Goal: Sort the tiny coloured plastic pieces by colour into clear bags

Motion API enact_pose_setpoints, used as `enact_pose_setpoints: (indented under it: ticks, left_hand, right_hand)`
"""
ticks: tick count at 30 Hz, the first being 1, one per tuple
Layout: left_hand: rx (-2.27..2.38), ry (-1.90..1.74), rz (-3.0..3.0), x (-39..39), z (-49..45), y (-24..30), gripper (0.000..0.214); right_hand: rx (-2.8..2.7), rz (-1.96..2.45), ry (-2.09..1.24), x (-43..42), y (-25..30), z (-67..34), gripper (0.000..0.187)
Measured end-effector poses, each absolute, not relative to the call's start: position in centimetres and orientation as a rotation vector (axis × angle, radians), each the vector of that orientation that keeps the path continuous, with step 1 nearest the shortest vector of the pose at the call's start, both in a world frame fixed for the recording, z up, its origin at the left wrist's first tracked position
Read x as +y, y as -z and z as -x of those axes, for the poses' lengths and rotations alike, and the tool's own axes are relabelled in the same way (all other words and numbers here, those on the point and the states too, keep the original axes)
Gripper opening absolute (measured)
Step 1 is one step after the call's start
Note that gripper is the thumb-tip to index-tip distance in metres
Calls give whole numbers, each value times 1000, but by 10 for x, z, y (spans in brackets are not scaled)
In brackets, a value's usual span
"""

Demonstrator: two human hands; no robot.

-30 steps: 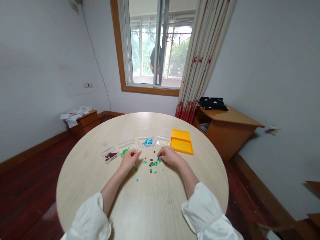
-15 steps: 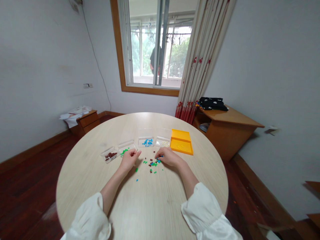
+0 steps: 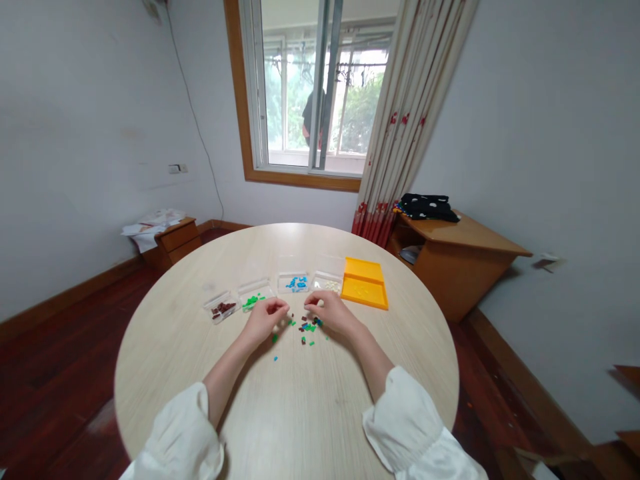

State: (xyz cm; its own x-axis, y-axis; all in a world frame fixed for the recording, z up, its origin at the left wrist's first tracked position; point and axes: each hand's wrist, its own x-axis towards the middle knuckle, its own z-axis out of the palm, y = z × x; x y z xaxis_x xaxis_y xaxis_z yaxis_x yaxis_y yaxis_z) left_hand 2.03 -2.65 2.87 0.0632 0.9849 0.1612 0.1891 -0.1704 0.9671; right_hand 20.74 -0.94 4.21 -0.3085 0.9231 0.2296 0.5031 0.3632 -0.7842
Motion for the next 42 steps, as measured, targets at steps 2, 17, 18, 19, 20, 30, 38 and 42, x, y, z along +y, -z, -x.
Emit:
enact_pose_setpoints:
  ticks: [2,17,18,19,20,30,38,42]
  left_hand:
    - [1172,-1172,-1484,-28,-23,-30,27]
    - [1111,-1105,-1507,-31,-22,-36,30]
    - [1106,-1106,-1491,-31,-23,-36,30]
    - [1099,-1109,-1477,-31,-23,-36,29]
    - [1094,-1115,-1467,-31,-23,-36,29]
    - [1252,-1251,-1414,-25,-20,-30,26]
    - [1236,-1263,-1259,-28,-22,-34,26]
    - [1225,-1276,-1253,-28,-22,-36,25]
  right_hand:
    - [-1888,1179,-904,-12,-40,-199,12]
    - [-1856,1017,-778,-15,-35,-184,8]
    - [-1853,1015,-778,-15,-35,-184,8]
    - [-1851,1017,-780,-15,-34,-183,8]
    - [-1850,1022,-784,-15,-34,-183,8]
    - [-2194,1214,-976,-13,-38,-207,6]
    - [-2328,1229,-908,-14,-39,-208,20]
    - [-2333,1201,-852,-15,-39,-208,20]
